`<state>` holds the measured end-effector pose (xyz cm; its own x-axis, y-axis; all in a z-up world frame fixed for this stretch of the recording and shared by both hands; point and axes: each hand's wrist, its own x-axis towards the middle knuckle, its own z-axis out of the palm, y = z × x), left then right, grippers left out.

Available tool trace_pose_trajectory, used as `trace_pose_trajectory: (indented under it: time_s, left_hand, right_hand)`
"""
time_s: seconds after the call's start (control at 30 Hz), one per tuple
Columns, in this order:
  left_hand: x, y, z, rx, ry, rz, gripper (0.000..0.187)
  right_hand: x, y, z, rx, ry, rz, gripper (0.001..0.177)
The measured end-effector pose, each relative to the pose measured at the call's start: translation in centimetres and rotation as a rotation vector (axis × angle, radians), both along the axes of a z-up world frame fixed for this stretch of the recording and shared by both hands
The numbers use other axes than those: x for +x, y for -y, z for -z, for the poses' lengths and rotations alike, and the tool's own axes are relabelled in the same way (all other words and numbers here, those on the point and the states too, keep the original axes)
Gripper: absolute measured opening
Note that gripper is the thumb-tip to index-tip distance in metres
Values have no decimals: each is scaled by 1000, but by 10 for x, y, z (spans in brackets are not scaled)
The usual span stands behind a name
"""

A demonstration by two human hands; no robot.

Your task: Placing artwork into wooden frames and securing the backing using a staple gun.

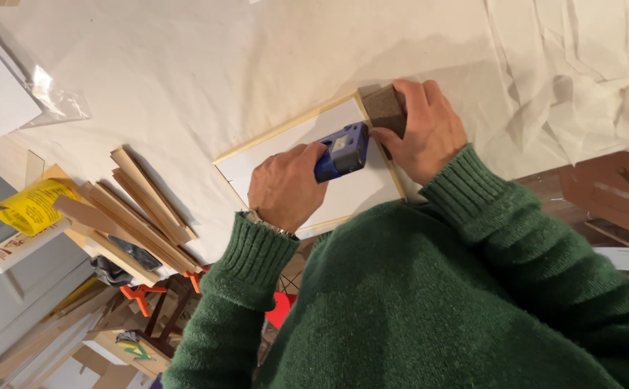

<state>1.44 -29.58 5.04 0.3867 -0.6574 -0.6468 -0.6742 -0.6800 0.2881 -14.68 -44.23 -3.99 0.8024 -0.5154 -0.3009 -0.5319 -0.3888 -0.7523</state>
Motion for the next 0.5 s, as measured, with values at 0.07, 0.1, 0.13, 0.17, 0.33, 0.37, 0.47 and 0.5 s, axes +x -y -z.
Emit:
trace_pose_trajectory:
  time_s: [0.07, 0.1, 0.13, 0.17, 0.33, 0.37, 0.47, 0.5]
  left_hand:
    - [1, -1, 2, -14, -21, 9, 27]
    - [1, -1, 1, -11, -22, 3, 27]
    - [2, -1, 1, -7, -27, 3, 26]
    - [3, 0, 2, -5, -31, 3, 24]
    - [4, -5, 6, -25, -41, 12, 24]
    - [3, -7, 7, -64, -28, 17, 24]
    - [3, -6, 12, 10, -73, 9, 19]
    - [4, -4, 11, 9, -73, 4, 19]
  right_hand:
    - [2, 2, 0, 13, -30, -10, 70]
    - [4, 3, -1, 16, -31, -16, 70]
    - [6, 3, -1, 19, -47, -19, 70]
    - [8, 5, -2, 20, -63, -21, 71]
    - [13, 10, -2, 56, -110, -32, 74]
    - [13, 10, -2, 75, -128, -31, 74]
    - [13, 8, -6, 74, -154, -45, 78]
    - [15, 8, -7, 73, -154, -50, 78]
